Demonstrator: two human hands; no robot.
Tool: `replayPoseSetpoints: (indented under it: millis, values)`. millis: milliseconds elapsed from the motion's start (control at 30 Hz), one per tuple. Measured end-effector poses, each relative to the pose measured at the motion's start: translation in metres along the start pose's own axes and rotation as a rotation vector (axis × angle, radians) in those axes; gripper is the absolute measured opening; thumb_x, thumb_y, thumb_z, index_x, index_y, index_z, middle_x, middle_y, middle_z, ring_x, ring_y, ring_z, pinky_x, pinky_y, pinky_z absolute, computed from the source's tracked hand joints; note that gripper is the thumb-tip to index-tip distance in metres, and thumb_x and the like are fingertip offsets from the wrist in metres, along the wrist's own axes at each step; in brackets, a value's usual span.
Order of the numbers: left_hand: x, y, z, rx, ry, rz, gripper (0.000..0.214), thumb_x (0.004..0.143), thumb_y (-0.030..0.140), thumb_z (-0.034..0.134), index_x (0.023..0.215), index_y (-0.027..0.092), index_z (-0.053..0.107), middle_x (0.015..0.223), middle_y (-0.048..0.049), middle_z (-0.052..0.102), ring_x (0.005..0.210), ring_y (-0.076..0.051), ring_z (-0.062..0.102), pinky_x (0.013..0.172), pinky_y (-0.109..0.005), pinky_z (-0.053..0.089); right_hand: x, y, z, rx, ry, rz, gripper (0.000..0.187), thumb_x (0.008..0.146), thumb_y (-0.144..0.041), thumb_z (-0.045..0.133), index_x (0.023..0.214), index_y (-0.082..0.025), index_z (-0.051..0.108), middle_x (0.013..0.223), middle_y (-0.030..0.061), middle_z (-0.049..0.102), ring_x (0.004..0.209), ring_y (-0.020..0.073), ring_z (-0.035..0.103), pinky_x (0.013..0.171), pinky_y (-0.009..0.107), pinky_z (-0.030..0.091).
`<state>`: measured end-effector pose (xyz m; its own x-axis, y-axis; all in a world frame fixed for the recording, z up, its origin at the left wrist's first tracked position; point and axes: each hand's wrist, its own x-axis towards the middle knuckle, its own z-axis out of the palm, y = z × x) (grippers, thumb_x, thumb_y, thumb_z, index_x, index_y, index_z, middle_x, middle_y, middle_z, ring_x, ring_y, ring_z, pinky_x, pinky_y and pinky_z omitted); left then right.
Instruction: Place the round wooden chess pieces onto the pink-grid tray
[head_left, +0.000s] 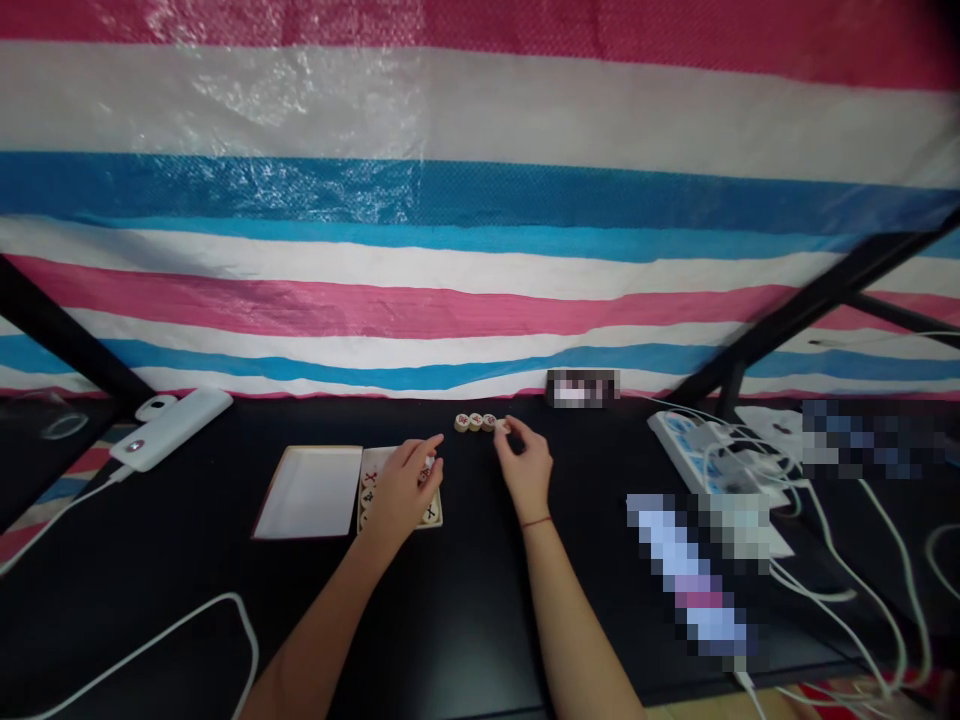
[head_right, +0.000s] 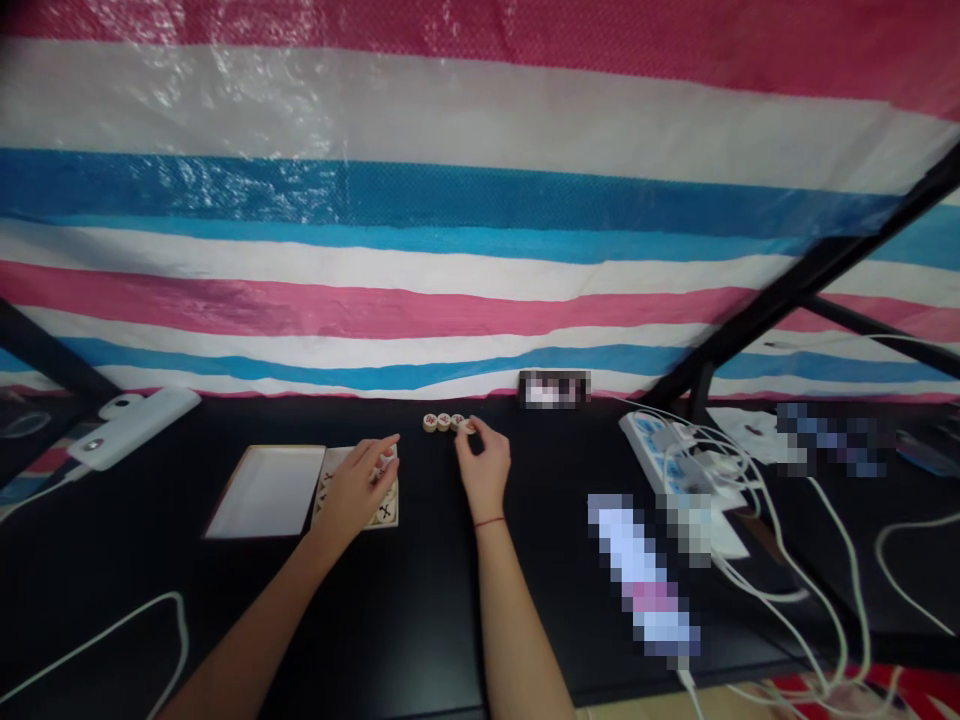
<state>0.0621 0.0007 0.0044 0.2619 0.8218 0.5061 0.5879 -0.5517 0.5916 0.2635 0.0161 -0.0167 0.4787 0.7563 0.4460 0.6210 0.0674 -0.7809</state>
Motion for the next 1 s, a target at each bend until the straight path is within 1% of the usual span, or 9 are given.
replayPoseSetpoints:
  millis: [33,100,200,367,533,667,833,1000]
  values:
    - [0.0,0.0,-0.001,-0.007,0.001,-0.001,0.029,0.092,0.02,0.047,0.12,0.022,0.057,0.097,-0.0049,0.063,0.082,-0.016,0.062,0.079,-0.031,0.052,0.005,0.011,-0.002,-0.055,0.029,0.038,0.037,0.079,-0.042,0.055,0.099,-0.015,0.071,0.094,0.0127,0.07,0.092,0.0264,0.06,0.086,0.04,0.046]
    - [0.001,-0.001,-0.002,-0.015,0.006,-0.001,0.029,0.092,0.019,0.047,0.118,0.022,0.058,0.097,-0.0049,0.063,0.08,-0.016,0.062,0.078,-0.03,0.052,0.011,0.028,-0.004,-0.121,0.046,0.074,0.039,0.077,-0.042,0.054,0.098,-0.014,0.07,0.092,0.0133,0.07,0.091,0.0271,0.06,0.085,0.04,0.046]
    - [0.0,-0.003,-0.001,-0.019,0.011,-0.006,0.028,0.092,0.019,0.047,0.117,0.022,0.059,0.098,-0.0046,0.064,0.079,-0.015,0.062,0.078,-0.03,0.052,0.016,0.04,-0.002,-0.143,0.027,0.055,0.035,0.077,-0.042,0.053,0.094,-0.015,0.069,0.091,0.0123,0.069,0.088,0.0263,0.06,0.084,0.039,0.046]
    - [-0.001,-0.004,0.0,-0.041,0.014,-0.023,0.027,0.091,0.018,0.047,0.114,0.022,0.061,0.098,-0.0043,0.063,0.078,-0.014,0.062,0.078,-0.029,0.052,0.016,0.04,0.004,-0.145,-0.021,-0.034,0.032,0.082,-0.04,0.049,0.093,-0.017,0.068,0.092,0.0111,0.069,0.091,0.0256,0.058,0.086,0.037,0.044]
    - [0.0,-0.001,-0.001,-0.042,-0.013,-0.053,0.027,0.091,0.018,0.046,0.112,0.022,0.062,0.098,-0.0042,0.064,0.076,-0.014,0.062,0.078,-0.029,0.052,0.015,0.042,0.007,-0.193,-0.116,-0.113,0.029,0.085,-0.037,0.049,0.096,-0.018,0.068,0.095,0.0103,0.07,0.094,0.0263,0.055,0.086,0.039,0.043]
    - [0.0,0.0,-0.001,-0.058,-0.026,-0.068,0.025,0.091,0.019,0.046,0.111,0.022,0.062,0.099,-0.0041,0.064,0.078,-0.015,0.063,0.079,-0.03,0.052,0.015,0.043,0.007,-0.234,-0.162,-0.123,0.028,0.086,-0.034,0.049,0.1,-0.018,0.067,0.099,0.0095,0.07,0.094,0.0256,0.056,0.085,0.039,0.042]
    - [-0.001,0.001,-0.001,-0.074,-0.037,-0.066,0.025,0.091,0.019,0.046,0.111,0.022,0.061,0.099,-0.0041,0.064,0.078,-0.014,0.063,0.078,-0.029,0.052,0.015,0.041,0.006,-0.275,-0.181,-0.128,0.027,0.085,-0.027,0.05,0.105,-0.02,0.067,0.102,0.0082,0.07,0.095,0.0249,0.056,0.084,0.037,0.041]
    - [0.0,0.001,-0.001,-0.075,-0.042,-0.06,0.024,0.091,0.019,0.046,0.11,0.021,0.062,0.098,-0.0041,0.064,0.079,-0.015,0.063,0.079,-0.03,0.052,0.016,0.04,0.006,-0.273,-0.19,-0.13,0.027,0.086,-0.026,0.051,0.106,-0.021,0.067,0.104,0.0064,0.071,0.095,0.0241,0.057,0.084,0.036,0.042]
